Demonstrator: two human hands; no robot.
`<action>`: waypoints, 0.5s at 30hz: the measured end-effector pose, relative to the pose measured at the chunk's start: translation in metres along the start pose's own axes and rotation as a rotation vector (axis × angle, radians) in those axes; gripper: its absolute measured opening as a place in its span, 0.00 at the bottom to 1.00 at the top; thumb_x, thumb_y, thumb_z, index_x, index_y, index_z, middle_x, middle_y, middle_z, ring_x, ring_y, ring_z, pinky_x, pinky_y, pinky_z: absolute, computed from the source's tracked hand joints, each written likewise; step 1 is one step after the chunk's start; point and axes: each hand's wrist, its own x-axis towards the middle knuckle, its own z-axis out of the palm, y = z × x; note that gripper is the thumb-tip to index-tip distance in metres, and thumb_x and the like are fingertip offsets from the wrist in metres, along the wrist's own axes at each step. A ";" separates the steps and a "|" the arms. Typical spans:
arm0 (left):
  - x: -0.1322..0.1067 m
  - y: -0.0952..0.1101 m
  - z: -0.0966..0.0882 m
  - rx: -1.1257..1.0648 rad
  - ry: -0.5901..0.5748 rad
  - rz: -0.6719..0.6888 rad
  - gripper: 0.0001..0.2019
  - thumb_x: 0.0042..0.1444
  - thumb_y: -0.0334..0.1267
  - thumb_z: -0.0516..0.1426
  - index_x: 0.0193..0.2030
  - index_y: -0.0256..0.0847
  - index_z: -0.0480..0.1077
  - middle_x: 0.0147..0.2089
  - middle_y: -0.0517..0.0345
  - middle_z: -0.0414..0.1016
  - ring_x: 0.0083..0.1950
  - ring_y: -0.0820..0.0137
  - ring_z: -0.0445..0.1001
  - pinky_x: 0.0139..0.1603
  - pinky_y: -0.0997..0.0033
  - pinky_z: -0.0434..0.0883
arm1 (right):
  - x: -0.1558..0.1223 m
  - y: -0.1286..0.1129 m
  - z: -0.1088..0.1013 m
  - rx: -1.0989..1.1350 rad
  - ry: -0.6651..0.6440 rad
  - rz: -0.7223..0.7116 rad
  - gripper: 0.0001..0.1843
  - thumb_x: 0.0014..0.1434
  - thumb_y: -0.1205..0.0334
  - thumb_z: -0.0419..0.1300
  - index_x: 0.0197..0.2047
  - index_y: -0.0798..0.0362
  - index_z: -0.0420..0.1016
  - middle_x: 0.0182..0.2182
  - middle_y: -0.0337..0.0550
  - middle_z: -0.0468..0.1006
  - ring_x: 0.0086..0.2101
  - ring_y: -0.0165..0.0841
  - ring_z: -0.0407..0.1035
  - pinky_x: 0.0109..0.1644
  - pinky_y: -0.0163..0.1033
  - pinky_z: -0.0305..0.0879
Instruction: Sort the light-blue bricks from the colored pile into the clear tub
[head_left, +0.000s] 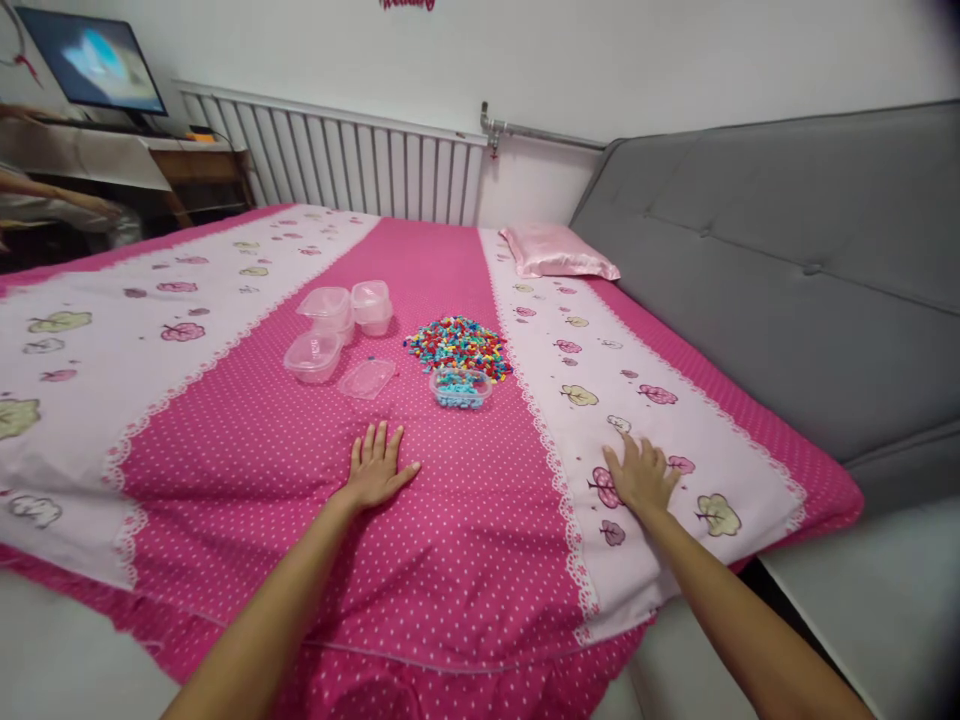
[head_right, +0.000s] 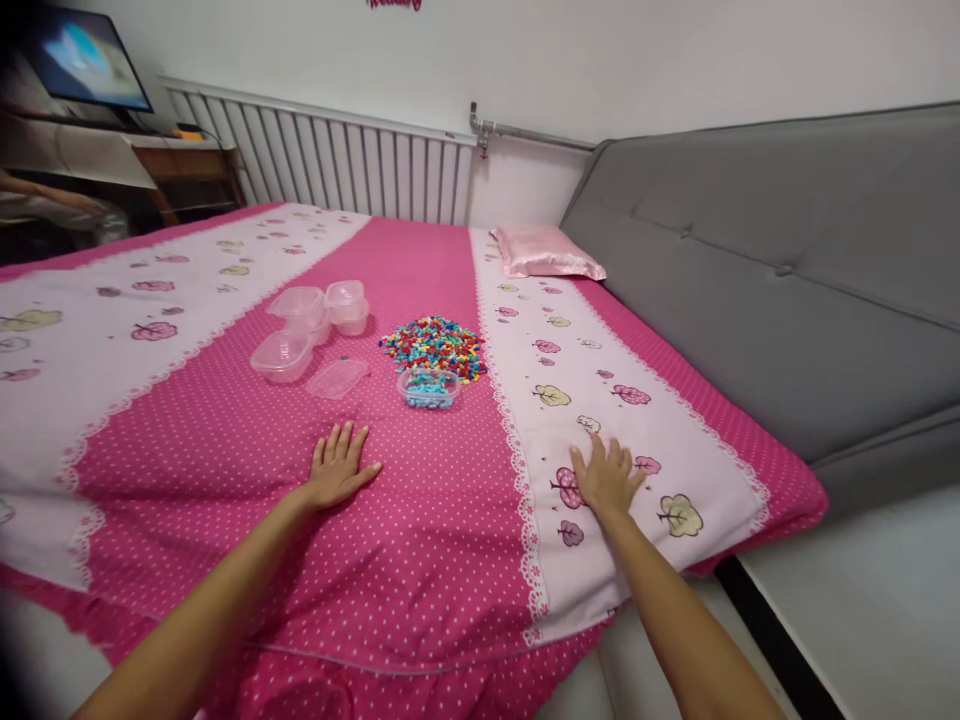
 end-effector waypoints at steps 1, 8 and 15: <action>0.000 0.000 -0.001 0.000 -0.008 0.000 0.40 0.57 0.59 0.46 0.70 0.37 0.46 0.73 0.39 0.37 0.73 0.48 0.34 0.67 0.41 0.41 | 0.000 0.001 0.001 0.000 0.005 -0.004 0.35 0.62 0.39 0.37 0.66 0.48 0.56 0.65 0.53 0.54 0.64 0.51 0.45 0.62 0.65 0.38; -0.004 -0.002 -0.005 -0.009 -0.052 -0.001 0.39 0.58 0.58 0.44 0.71 0.36 0.45 0.73 0.40 0.34 0.73 0.49 0.32 0.67 0.41 0.40 | 0.003 0.000 0.002 0.017 -0.033 0.028 0.36 0.60 0.38 0.38 0.65 0.46 0.56 0.66 0.52 0.52 0.64 0.51 0.44 0.63 0.65 0.37; 0.014 -0.002 -0.014 -0.226 0.065 0.022 0.43 0.54 0.58 0.52 0.70 0.36 0.45 0.72 0.38 0.45 0.72 0.46 0.42 0.68 0.39 0.41 | 0.029 -0.037 -0.027 0.179 -0.224 0.209 0.42 0.54 0.41 0.52 0.67 0.55 0.52 0.67 0.58 0.49 0.65 0.55 0.43 0.63 0.66 0.41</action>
